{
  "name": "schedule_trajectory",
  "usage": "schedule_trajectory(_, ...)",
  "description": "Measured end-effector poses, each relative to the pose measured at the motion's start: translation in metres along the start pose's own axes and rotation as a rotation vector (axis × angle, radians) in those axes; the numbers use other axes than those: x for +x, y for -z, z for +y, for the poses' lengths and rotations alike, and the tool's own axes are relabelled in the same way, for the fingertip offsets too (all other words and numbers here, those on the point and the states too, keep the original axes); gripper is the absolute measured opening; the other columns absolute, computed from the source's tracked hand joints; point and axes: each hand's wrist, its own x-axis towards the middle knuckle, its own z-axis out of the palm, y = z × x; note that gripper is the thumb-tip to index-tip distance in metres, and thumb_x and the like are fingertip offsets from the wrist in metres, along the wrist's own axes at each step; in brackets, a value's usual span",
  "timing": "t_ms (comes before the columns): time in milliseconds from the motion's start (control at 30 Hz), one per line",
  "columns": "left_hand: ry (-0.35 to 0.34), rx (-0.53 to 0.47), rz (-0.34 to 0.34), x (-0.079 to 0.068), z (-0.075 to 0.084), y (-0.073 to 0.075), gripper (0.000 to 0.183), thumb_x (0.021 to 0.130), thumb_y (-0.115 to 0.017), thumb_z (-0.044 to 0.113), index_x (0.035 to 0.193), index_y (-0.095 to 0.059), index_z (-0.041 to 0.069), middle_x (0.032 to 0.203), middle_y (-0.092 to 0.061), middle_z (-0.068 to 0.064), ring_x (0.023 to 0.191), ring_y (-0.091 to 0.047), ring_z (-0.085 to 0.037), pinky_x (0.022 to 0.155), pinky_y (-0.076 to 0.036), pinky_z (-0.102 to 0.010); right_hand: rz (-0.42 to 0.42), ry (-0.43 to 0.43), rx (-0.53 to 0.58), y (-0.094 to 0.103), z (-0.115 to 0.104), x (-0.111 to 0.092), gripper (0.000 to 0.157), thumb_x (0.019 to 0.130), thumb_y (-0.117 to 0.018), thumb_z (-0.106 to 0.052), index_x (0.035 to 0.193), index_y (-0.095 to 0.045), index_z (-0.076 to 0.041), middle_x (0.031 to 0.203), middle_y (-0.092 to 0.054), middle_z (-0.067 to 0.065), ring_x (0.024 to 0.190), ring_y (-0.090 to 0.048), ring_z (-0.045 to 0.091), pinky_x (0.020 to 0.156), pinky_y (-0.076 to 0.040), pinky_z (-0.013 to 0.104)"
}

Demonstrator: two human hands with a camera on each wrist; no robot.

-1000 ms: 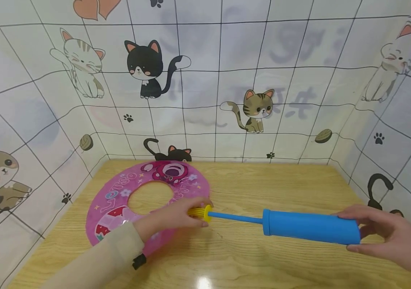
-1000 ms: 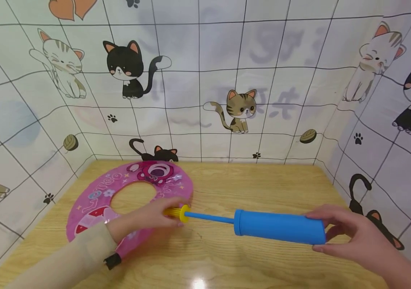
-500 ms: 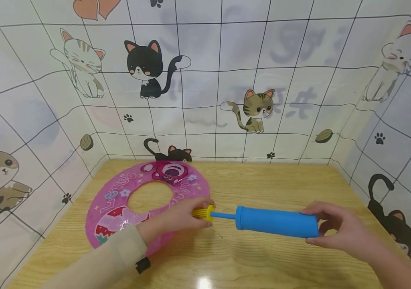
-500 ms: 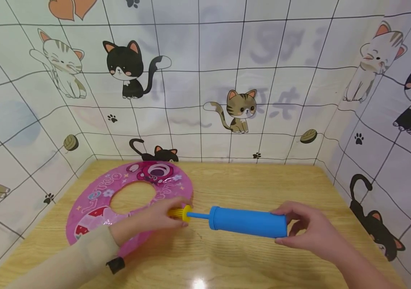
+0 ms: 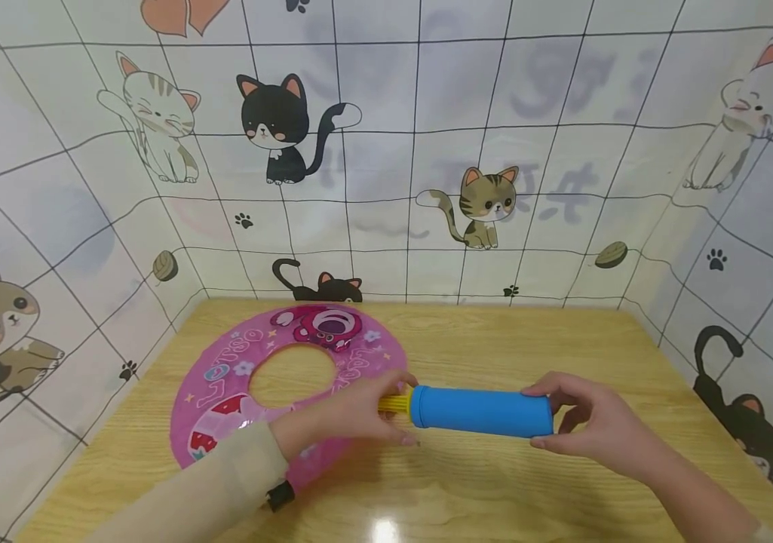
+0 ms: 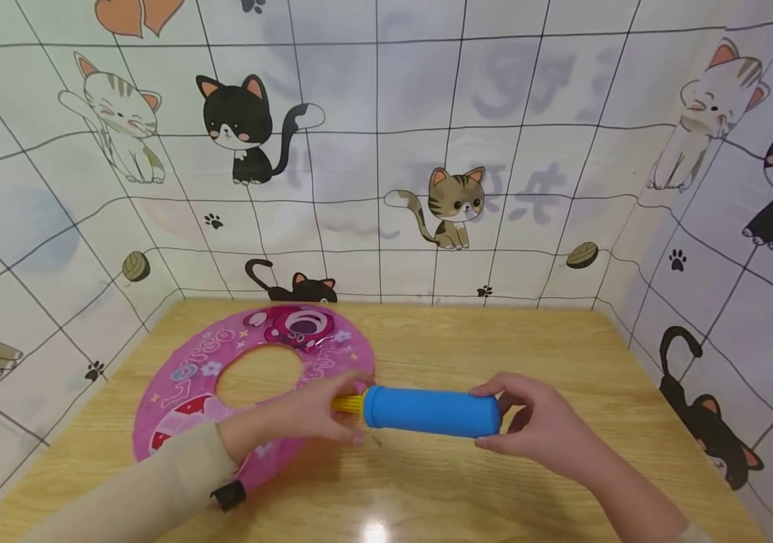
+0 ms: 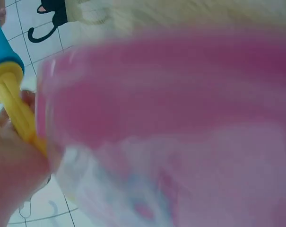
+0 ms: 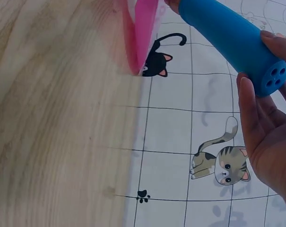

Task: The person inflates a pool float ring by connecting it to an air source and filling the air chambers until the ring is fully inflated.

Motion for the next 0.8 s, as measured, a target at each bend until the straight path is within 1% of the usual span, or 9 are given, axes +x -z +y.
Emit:
schedule_trajectory(67, -0.027, 0.004, -0.048, -0.001, -0.002, 0.003, 0.077, 0.076, -0.083, 0.036, 0.139, -0.041, 0.021, 0.127, -0.055, -0.004, 0.111, -0.056, -0.018, 0.092, -0.048, -0.034, -0.011, 0.020, -0.014, 0.005, -0.002, -0.001, 0.049, 0.073, -0.086, -0.008, 0.117, -0.065, -0.013, 0.104, -0.062, -0.001, 0.080, -0.060, 0.016, 0.060, -0.055, 0.031)
schedule_trajectory(167, -0.058, 0.019, -0.125, -0.005, -0.004, 0.007, 0.083, 0.076, -0.082, 0.036, 0.143, -0.035, 0.023, 0.138, -0.048, -0.004, 0.125, -0.048, -0.019, 0.102, -0.042, -0.039, -0.019, 0.054, -0.021, 0.014, -0.002, -0.004, 0.051, 0.073, -0.085, -0.006, 0.119, -0.065, -0.013, 0.109, -0.060, -0.005, 0.081, -0.060, 0.016, 0.059, -0.055, 0.032)
schedule_trajectory(267, -0.068, 0.033, -0.154, -0.009, -0.006, 0.011, 0.085, 0.077, -0.082, 0.037, 0.145, -0.032, 0.026, 0.142, -0.044, 0.001, 0.131, -0.042, -0.021, 0.107, -0.036, -0.043, -0.017, 0.089, -0.022, 0.027, 0.002, -0.012, 0.054, 0.073, -0.083, 0.002, 0.121, -0.063, -0.010, 0.113, -0.058, -0.008, 0.082, -0.060, 0.014, 0.060, -0.055, 0.031)
schedule_trajectory(367, -0.052, 0.042, -0.152, -0.013, -0.008, 0.016, 0.086, 0.078, -0.081, 0.040, 0.147, -0.033, 0.028, 0.146, -0.041, 0.005, 0.134, -0.039, -0.023, 0.109, -0.033, -0.047, -0.002, 0.111, -0.033, 0.039, 0.007, -0.023, 0.058, 0.071, -0.080, 0.010, 0.124, -0.062, -0.007, 0.116, -0.057, -0.011, 0.084, -0.060, 0.013, 0.060, -0.054, 0.030)
schedule_trajectory(433, -0.044, 0.049, -0.138, -0.015, -0.012, 0.018, 0.084, 0.078, -0.081, 0.040, 0.146, -0.034, 0.028, 0.145, -0.042, 0.005, 0.134, -0.040, -0.024, 0.108, -0.034, -0.049, 0.009, 0.117, -0.052, 0.047, 0.010, -0.030, 0.060, 0.071, -0.078, 0.013, 0.125, -0.061, -0.005, 0.119, -0.056, -0.011, 0.085, -0.061, 0.012, 0.060, -0.054, 0.029)
schedule_trajectory(533, -0.028, 0.047, -0.123, -0.017, -0.016, 0.022, 0.081, 0.078, -0.081, 0.038, 0.145, -0.036, 0.029, 0.144, -0.043, 0.007, 0.133, -0.040, -0.023, 0.108, -0.034, -0.049, 0.034, 0.107, -0.098, 0.059, 0.014, -0.039, 0.064, 0.069, -0.079, 0.015, 0.127, -0.060, -0.002, 0.123, -0.054, -0.011, 0.088, -0.063, 0.010, 0.060, -0.054, 0.028)
schedule_trajectory(600, -0.019, 0.051, -0.115, -0.018, -0.019, 0.024, 0.079, 0.079, -0.081, 0.037, 0.144, -0.037, 0.031, 0.143, -0.044, 0.007, 0.132, -0.041, -0.022, 0.107, -0.035, -0.049, 0.058, 0.097, -0.137, 0.066, 0.017, -0.045, 0.065, 0.067, -0.080, 0.015, 0.127, -0.060, -0.002, 0.125, -0.054, -0.012, 0.087, -0.063, 0.009, 0.062, -0.053, 0.026)
schedule_trajectory(700, -0.006, 0.057, -0.113, -0.020, -0.022, 0.027, 0.078, 0.080, -0.081, 0.035, 0.144, -0.037, 0.032, 0.141, -0.045, 0.008, 0.130, -0.042, -0.020, 0.107, -0.035, -0.049, 0.088, 0.090, -0.161, 0.077, 0.022, -0.053, 0.067, 0.065, -0.079, 0.018, 0.126, -0.060, 0.000, 0.126, -0.054, -0.012, 0.088, -0.063, 0.008, 0.062, -0.053, 0.024)
schedule_trajectory(800, -0.006, 0.053, -0.118, -0.021, -0.023, 0.030, 0.076, 0.080, -0.080, 0.032, 0.144, -0.038, 0.030, 0.139, -0.046, 0.007, 0.128, -0.044, -0.021, 0.106, -0.036, -0.049, 0.096, 0.089, -0.162, 0.084, 0.025, -0.059, 0.067, 0.065, -0.077, 0.021, 0.126, -0.059, 0.001, 0.125, -0.054, -0.013, 0.084, -0.062, 0.011, 0.062, -0.053, 0.024)
